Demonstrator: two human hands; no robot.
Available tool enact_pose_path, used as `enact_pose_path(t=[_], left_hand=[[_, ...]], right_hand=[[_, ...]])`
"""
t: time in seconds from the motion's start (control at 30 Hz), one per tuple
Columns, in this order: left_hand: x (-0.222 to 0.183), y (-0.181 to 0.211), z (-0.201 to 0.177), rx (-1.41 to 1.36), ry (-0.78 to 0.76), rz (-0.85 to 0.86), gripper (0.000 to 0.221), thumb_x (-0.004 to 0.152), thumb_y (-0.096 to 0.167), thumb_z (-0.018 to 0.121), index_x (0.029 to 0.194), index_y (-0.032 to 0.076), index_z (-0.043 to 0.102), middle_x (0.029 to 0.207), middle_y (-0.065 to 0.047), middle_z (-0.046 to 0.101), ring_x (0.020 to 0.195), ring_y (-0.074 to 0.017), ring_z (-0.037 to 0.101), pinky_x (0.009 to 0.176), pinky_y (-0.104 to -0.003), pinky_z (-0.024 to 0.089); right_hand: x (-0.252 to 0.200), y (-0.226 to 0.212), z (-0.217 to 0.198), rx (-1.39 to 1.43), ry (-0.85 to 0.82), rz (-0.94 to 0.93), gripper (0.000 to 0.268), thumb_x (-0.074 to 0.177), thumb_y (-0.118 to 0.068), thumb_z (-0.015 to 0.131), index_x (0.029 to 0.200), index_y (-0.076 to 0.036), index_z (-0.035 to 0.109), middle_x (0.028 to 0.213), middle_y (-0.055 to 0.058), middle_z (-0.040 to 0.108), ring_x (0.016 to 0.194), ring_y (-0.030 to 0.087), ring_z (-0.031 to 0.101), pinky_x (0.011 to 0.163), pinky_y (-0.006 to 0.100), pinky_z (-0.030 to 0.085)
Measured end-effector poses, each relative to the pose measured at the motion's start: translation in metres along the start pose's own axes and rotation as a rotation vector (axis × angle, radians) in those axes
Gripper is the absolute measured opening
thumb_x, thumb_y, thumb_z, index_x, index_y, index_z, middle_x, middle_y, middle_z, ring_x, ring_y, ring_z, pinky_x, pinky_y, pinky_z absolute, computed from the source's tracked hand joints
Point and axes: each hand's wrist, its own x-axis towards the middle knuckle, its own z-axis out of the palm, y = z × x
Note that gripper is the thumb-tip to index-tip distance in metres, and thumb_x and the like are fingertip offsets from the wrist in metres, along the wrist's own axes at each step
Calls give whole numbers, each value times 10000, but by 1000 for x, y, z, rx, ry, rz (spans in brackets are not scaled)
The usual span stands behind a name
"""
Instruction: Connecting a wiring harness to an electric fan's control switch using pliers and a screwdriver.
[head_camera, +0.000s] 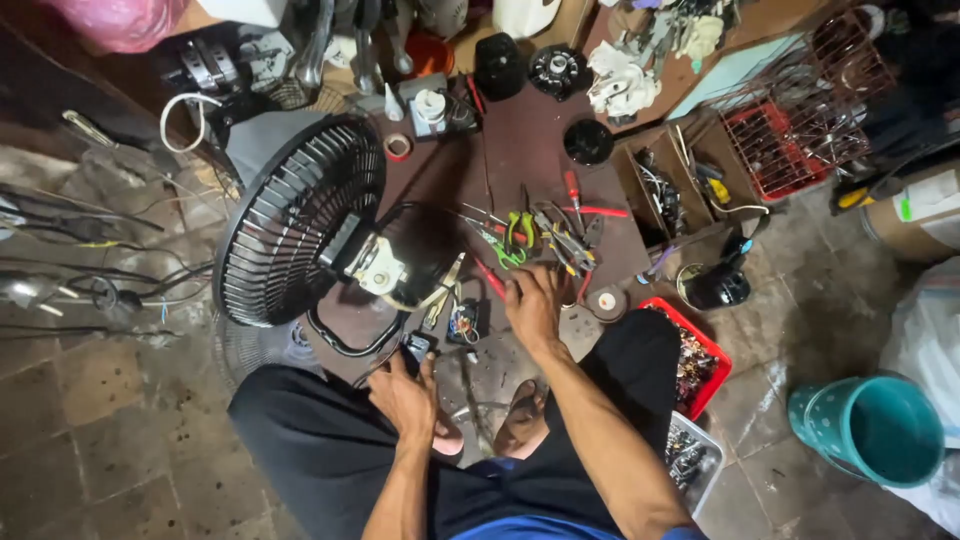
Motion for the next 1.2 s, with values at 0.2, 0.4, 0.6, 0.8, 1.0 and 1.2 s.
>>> enact_pose_path(t=[0.2,0.4,0.6,0.8,1.0,1.2], left_hand=[[6,-7,10,37,63,-2,731,754,534,805,1361,192,583,1251,-124,589,1180,-339,530,931,-499,442],[8,-2,5,-30,129,-1,789,677,455,874,1332,123,587,1216,-170,596,1128,-384,560,934,-539,437],[7,-6,10,-66,173,61,816,653,445,900,1300,71,573,1165,-214,591,1095,-431,554,922,-578,426],[5,-13,15,22,202,69,756,648,472,922,1156,35,573,1018,-170,558,1037,-389,563,884,-534,446],[-2,-33,28,-35,56,56,1069,650,228,946,1364,-161,253,1350,-402,282,1277,-583,332,1147,-601,289],[-38,-11,10,-71,144,60,1259,631,107,963,1503,-120,83,1448,-418,168,1317,-630,382,1223,-573,299]], right_hand=[[42,-19,-42,163,108,-66,143,805,-103,734,945,-130,731,978,27,633,926,245,632,860,343,503],[-24,-16,-80,168,63,96,73,849,-101,729,918,-78,718,971,88,647,905,309,658,823,377,532],[-106,12,-94,55,-885,285,267,852,-301,688,993,-76,712,980,192,695,979,412,690,845,510,559],[-97,-25,-141,51,-1322,291,397,793,-357,641,1028,-49,728,946,190,716,940,404,701,766,516,569],[-199,26,-31,-126,-1452,76,409,806,-395,591,988,-79,777,952,156,755,919,323,736,743,495,583],[-181,-27,-48,110,-1558,10,911,882,-794,274,1250,-72,689,1316,164,657,1275,325,595,1053,495,480]])
